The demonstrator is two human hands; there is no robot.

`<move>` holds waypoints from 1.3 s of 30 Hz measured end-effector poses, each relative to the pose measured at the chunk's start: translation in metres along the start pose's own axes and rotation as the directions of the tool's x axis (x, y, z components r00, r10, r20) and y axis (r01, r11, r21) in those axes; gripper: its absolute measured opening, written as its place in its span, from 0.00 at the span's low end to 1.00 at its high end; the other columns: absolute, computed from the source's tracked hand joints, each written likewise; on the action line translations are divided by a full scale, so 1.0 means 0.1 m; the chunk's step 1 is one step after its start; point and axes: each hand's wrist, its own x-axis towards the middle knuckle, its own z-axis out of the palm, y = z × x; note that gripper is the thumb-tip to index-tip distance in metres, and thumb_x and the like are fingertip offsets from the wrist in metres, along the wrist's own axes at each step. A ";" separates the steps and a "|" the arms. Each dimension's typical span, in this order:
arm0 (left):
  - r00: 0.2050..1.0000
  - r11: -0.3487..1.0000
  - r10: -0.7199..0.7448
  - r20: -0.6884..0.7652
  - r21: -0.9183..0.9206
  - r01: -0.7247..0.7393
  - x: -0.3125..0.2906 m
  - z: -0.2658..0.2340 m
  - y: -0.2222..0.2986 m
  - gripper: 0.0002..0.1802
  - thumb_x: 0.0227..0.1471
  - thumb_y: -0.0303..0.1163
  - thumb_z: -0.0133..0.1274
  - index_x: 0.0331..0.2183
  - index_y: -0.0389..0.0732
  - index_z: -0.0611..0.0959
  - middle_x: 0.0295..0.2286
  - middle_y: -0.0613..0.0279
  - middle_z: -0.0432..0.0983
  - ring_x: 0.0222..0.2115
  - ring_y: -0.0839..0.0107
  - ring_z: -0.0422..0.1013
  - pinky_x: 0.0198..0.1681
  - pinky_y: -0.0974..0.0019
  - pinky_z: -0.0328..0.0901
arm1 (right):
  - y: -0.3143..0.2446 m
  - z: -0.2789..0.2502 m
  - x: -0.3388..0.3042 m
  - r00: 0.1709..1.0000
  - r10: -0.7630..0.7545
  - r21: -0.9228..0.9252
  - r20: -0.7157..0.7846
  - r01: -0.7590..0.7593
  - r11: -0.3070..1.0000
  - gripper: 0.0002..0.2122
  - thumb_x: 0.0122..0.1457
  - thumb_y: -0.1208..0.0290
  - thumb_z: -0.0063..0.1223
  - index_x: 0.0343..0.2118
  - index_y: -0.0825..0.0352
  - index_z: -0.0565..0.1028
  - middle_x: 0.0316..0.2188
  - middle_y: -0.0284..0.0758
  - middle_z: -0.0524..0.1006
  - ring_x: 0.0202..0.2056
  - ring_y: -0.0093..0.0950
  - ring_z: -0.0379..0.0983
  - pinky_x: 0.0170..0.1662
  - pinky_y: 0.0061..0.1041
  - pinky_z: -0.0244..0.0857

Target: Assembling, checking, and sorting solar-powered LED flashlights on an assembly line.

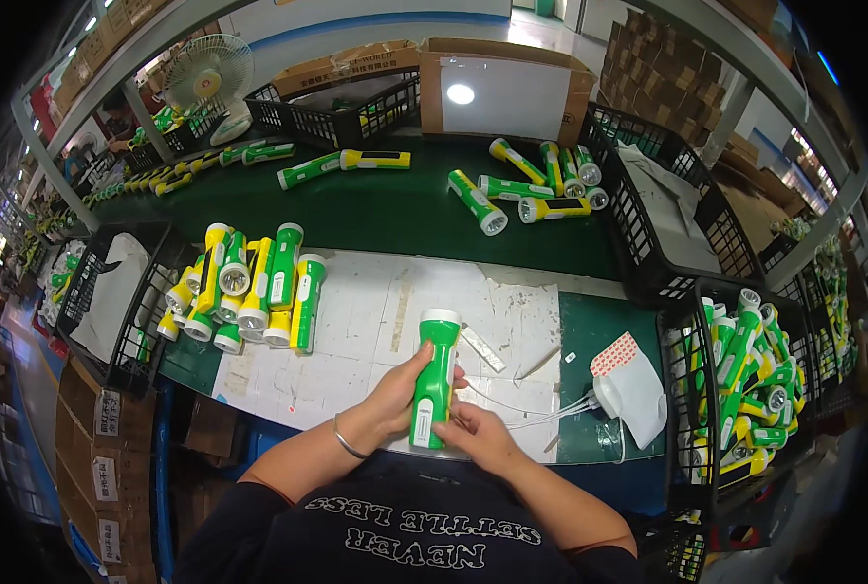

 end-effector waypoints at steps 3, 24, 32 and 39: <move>0.988 0.995 -0.027 0.154 0.102 0.011 -0.01 0.04 -0.07 0.28 0.58 0.49 0.36 0.51 0.38 0.61 0.43 0.49 0.68 0.45 0.62 0.66 0.44 0.60 0.66 | -0.05 0.20 -0.03 0.961 0.271 0.234 -0.046 -0.254 0.939 0.14 0.53 0.66 0.55 0.38 0.66 0.68 0.23 0.27 0.68 0.16 0.13 0.54 0.17 0.12 0.46; 0.988 0.988 -0.131 0.082 0.087 0.124 0.24 0.21 0.23 0.21 0.46 0.37 0.57 0.41 0.39 0.72 0.30 0.57 0.73 0.37 0.65 0.73 0.33 0.68 0.68 | 0.05 0.41 -0.26 0.949 0.296 0.359 0.107 -0.314 0.879 0.12 0.57 0.60 0.49 0.35 0.65 0.69 0.24 0.34 0.74 0.17 0.16 0.60 0.17 0.15 0.51; 0.999 0.951 -0.028 0.015 0.308 0.022 0.22 0.18 0.21 0.25 0.47 0.35 0.56 0.46 0.34 0.71 0.34 0.54 0.73 0.36 0.68 0.72 0.34 0.71 0.68 | 0.04 0.45 -0.20 0.938 0.325 -0.025 -0.117 -0.330 0.944 0.14 0.54 0.57 0.52 0.23 0.64 0.74 0.20 0.26 0.74 0.17 0.15 0.62 0.18 0.15 0.55; 0.973 0.981 -0.187 0.134 0.070 0.179 0.25 0.11 0.22 0.23 0.47 0.38 0.57 0.45 0.42 0.71 0.38 0.59 0.69 0.42 0.67 0.69 0.44 0.59 0.65 | 0.06 0.38 -0.22 0.935 0.354 0.103 0.013 -0.353 0.930 0.13 0.54 0.57 0.52 0.26 0.63 0.73 0.22 0.25 0.74 0.20 0.14 0.62 0.20 0.14 0.56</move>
